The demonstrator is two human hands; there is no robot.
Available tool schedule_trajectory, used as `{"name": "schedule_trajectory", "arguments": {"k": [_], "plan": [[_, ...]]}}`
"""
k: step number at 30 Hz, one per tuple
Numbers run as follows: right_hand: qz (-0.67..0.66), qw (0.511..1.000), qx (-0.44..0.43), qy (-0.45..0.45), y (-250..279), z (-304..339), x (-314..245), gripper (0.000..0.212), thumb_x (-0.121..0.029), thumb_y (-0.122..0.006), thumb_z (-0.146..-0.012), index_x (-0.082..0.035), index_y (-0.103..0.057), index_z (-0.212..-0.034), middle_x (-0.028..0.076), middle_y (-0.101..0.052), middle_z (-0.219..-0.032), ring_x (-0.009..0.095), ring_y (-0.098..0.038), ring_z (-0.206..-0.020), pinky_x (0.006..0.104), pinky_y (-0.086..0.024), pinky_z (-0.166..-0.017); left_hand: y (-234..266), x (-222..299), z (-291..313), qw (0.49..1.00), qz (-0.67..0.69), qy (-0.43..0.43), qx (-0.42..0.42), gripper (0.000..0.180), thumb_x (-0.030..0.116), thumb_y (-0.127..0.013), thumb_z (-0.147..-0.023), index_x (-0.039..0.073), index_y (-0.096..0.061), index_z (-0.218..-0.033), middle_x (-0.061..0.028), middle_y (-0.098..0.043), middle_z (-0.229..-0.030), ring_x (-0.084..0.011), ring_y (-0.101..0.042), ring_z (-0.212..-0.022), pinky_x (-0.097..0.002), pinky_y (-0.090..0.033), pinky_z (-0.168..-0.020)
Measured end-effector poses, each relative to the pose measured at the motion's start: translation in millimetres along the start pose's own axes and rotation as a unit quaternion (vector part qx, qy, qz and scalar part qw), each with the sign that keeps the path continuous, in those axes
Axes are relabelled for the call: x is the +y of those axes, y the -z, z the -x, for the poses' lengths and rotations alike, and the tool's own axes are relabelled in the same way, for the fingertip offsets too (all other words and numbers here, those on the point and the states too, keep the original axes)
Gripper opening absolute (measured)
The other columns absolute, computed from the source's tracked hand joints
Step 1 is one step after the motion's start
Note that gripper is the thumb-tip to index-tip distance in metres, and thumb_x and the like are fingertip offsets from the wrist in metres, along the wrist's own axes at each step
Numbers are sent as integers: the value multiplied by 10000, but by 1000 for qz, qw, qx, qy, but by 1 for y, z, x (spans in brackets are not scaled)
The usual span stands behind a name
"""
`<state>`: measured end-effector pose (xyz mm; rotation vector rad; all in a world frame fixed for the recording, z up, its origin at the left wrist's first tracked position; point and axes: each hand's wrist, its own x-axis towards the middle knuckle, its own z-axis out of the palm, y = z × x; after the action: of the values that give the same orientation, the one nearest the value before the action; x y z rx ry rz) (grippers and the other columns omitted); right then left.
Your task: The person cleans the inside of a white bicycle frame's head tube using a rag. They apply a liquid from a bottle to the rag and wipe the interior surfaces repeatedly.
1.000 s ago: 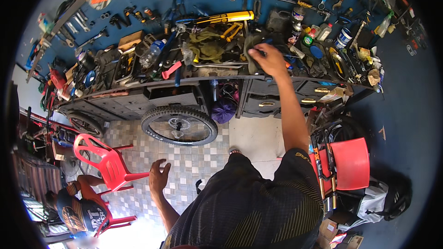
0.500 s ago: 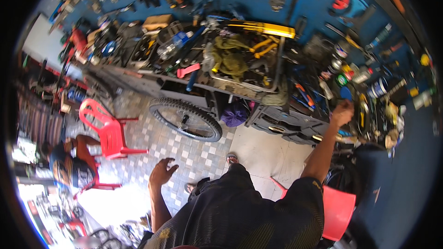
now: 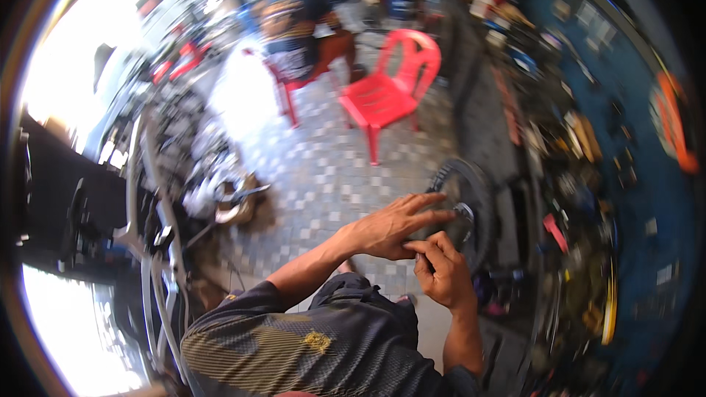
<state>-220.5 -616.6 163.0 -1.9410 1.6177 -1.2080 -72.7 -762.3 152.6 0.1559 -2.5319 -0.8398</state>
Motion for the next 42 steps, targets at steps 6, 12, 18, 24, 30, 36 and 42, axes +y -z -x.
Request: {"name": "schedule_trajectory", "arguments": {"k": [6, 12, 18, 24, 30, 36, 42], "plan": [[-202, 962, -167, -74, -128, -132, -28, 445, -90, -776, -863, -74, -631, -1284, 37, -613, -822, 94, -540, -612, 257, -454, -584, 130, -59, 163, 969, 114, 209, 71, 302, 30, -661, -841, 1, -674, -1141, -176, -691, -1109, -376, -666, -1054, -433, -518, -945], [-71, 946, -251, 192, -283, -229, -46, 128, -67, -676, -916, -13, -708, -1028, 144, -701, -960, 352, -643, -942, 408, -502, -851, 201, -66, 279, 853, 128, 365, 350, 355, -60, -455, -895, 21, -681, -1157, -116, -728, -1048, -172, -684, -1026, -333, -517, -943], [-259, 899, -343, 88, -380, -306, -83, 343, -318, -638, -1028, 15, -695, -971, 85, -621, -777, 229, -575, -781, 359, -454, -713, 232, -107, 347, 742, -8, 424, 518, 243, 226, -523, -1080, 8, -588, -994, -117, -577, -811, -196, -512, -730, -360, -458, -698], [-509, 644, -566, 70, -464, -410, -89, 515, -468, -764, -926, 8, -718, -1116, 36, -590, -1159, 141, -570, -947, 293, -475, -830, 292, -174, 373, 666, -12, 390, 636, 533, 382, -554, -1087, 38, -451, -693, 77, -366, -615, -51, -335, -610, -288, -289, -529], [-568, 439, -679, -154, -590, -473, -41, 816, -330, -815, -901, 9, -396, -1515, 95, -569, -1444, 188, -560, -1299, 371, -462, -1085, 400, -267, 359, 593, 30, 360, 720, 528, 431, -534, -1089, 97, -481, -683, 105, -409, -624, -12, -315, -595, -264, -252, -504], [-467, 500, -724, -86, -604, -578, -70, 561, -227, -832, -893, 15, -608, -1346, 77, -701, -1225, 170, -648, -1125, 338, -513, -990, 486, -326, 394, 573, -186, 469, 646, 399, 337, -527, -1091, 8, -573, -870, -69, -573, -719, -166, -507, -658, -342, -437, -653], [-485, 693, -492, 205, -627, -683, -122, 458, -169, -824, -851, 11, -635, -1228, 91, -698, -1121, 179, -652, -1038, 355, -524, -934, 518, -305, 421, 473, -325, 499, 650, 415, 231, -714, -972, 64, -565, -1321, -116, -674, -1055, -191, -646, -874, -346, -521, -766]]}}
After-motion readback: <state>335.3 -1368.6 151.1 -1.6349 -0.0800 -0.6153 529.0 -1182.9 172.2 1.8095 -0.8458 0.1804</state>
